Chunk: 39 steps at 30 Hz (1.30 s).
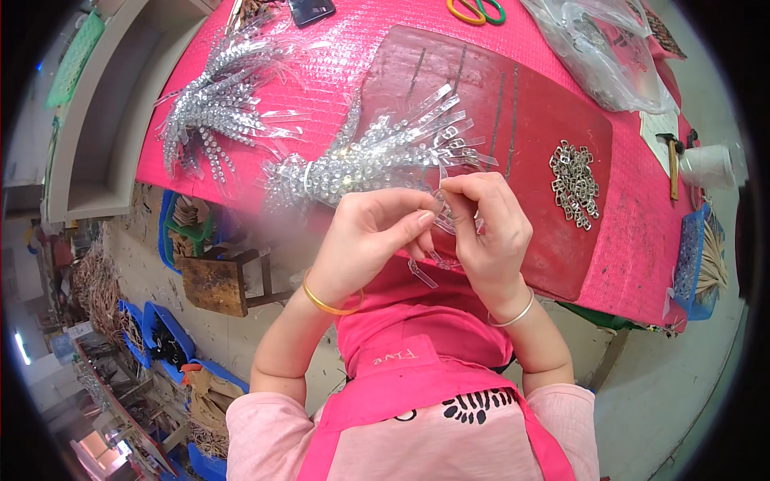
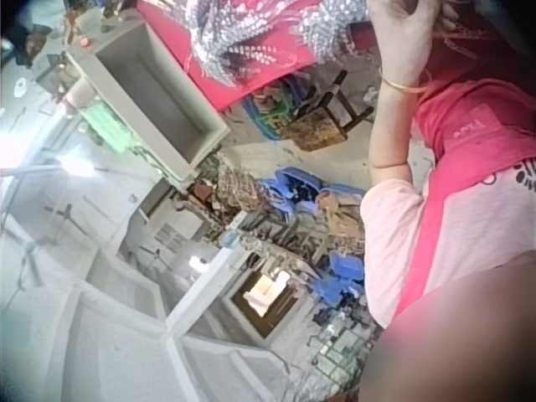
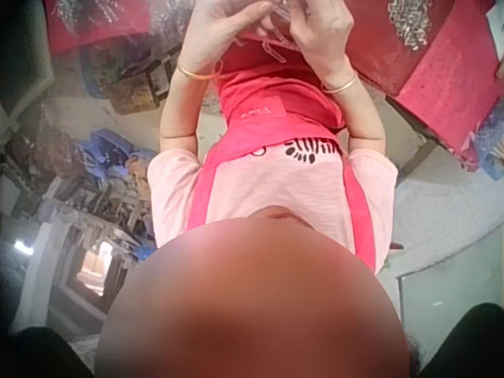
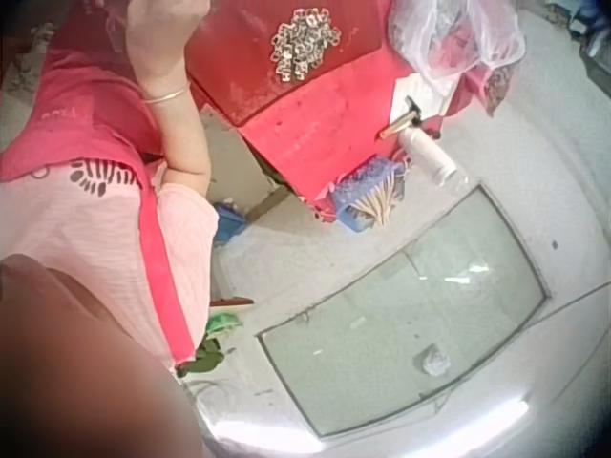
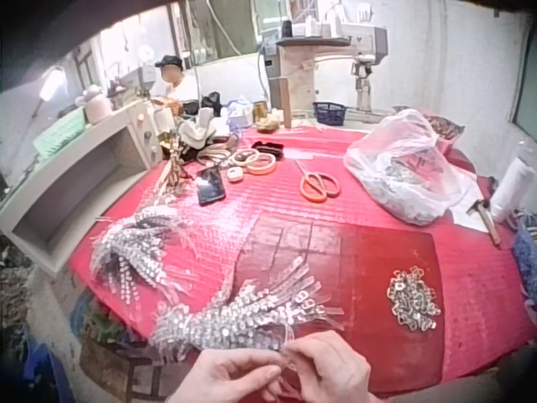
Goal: The recorder is assembling decorative silver shoe elements by attaching small metal clips to individual strips.
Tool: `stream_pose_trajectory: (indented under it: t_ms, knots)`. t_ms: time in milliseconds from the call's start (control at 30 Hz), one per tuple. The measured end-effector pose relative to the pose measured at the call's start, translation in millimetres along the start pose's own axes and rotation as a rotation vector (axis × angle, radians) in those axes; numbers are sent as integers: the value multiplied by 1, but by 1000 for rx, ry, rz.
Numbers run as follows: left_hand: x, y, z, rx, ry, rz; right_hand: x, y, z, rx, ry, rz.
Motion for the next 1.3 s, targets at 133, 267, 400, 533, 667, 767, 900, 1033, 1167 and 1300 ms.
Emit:
stream_pose_trajectory:
  t_ms: [133,267,400,533,667,767,900,1033,1167,1300]
  knots:
    - [-1,7,-1,-66,74,10,4,-10,0,56,19,82]
    - [0,8,-2,-47,130,-53,11,-21,-3,253,139,252]
    - [1,10,0,-66,126,-78,7,-14,-4,120,145,201]
    - [-1,4,0,-19,14,57,7,-9,-5,112,164,140]
    - [-5,2,0,110,26,144,9,-11,-7,160,229,227]
    - [-5,-2,-2,161,18,285,10,-10,-5,194,225,359]
    - [-3,0,-2,82,81,205,11,-31,-11,444,209,431]
    - [2,5,-3,-69,212,-38,13,-41,-13,629,183,636]
    - [-2,11,-1,-103,99,-125,8,-37,-8,471,176,435]
    - [-2,12,0,-91,74,-64,10,-34,-9,420,168,388]
Point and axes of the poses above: each hand's wrist, its own z-axis towards the middle knuckle, its own x-axis out of the palm, y = z × x, the point moved 8 cm from there along z, towards the middle knuckle, and after that the axes turned 2 degrees about y, right-handed, at the moved point
